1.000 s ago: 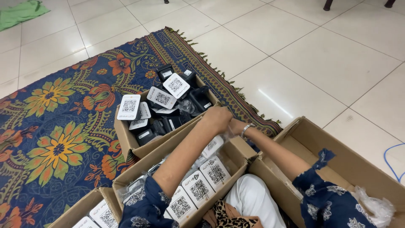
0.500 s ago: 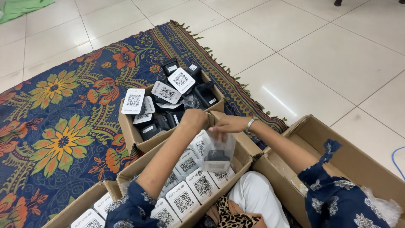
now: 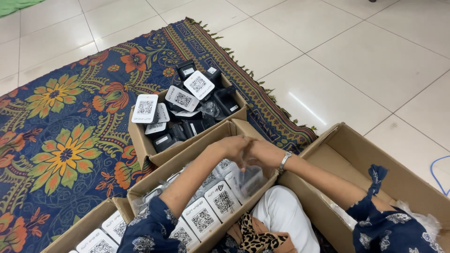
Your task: The person packs electronic scanners with QR codes into plastic bags and boxes.
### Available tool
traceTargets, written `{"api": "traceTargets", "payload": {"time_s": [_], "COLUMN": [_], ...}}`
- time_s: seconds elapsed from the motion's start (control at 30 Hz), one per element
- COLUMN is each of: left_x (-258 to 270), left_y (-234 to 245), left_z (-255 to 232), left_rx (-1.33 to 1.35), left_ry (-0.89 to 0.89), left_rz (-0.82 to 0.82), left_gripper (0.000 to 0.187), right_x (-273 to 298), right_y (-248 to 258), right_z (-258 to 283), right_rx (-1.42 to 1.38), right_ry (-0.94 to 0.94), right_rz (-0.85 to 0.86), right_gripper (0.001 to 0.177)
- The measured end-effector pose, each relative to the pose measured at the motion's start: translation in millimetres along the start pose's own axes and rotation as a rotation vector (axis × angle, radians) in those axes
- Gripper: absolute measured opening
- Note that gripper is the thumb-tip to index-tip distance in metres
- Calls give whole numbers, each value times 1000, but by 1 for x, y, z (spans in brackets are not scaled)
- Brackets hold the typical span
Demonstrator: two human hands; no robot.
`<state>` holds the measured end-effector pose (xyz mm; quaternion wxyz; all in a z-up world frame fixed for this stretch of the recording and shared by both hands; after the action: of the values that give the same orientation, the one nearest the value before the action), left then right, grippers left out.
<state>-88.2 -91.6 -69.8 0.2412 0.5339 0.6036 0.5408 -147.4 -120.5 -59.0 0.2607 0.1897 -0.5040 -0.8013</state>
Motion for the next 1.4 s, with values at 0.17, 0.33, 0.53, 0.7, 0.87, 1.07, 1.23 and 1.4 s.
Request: {"api": "traceTargets", "payload": {"time_s": [0.17, 0.33, 0.53, 0.7, 0.87, 1.07, 1.23, 1.4], "left_x": [-16, -16, -44, -28, -12, -5, -15, -8], "left_y": [-22, -11, -66, -56, -57, -41, -81, -93], "left_z": [29, 45, 103, 112, 98, 25, 19, 19], "left_rx": [233, 368, 229, 510, 404, 180, 186, 35], "left_ry": [35, -107, -41, 125, 254, 219, 135, 91], "left_rz": [-59, -318, -316, -385, -570, -509, -168, -129], "left_gripper": [129, 127, 63, 35, 24, 46, 81, 95], "right_x": [-4, -6, 0, 0, -3, -12, -20, -19], "right_y": [32, 13, -48, -160, -196, -270, -279, -288], "right_z": [-14, -48, -118, -203, -204, -264, -256, -269], "right_rx": [2, -75, -358, -893, -1259, -1378, -1779, -1707], "right_ry": [-57, -162, -442, -655, -820, -869, -943, -948], "right_rz": [-260, -418, -568, -522, -389, -384, -481, -504], "right_gripper": [9, 16, 24, 50, 47, 24, 18, 14]}}
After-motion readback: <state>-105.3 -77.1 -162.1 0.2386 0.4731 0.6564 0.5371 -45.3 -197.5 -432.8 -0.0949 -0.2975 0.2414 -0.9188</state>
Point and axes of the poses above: each hand's wrist, its own x-axis away from the middle knuckle, its own y-axis out of the back of the hand, z = x × y, the point moved 9 cm from there along -x, towards the middle knuckle, and after that the axes turned 1 degree about -x, right-handed, at the moved point
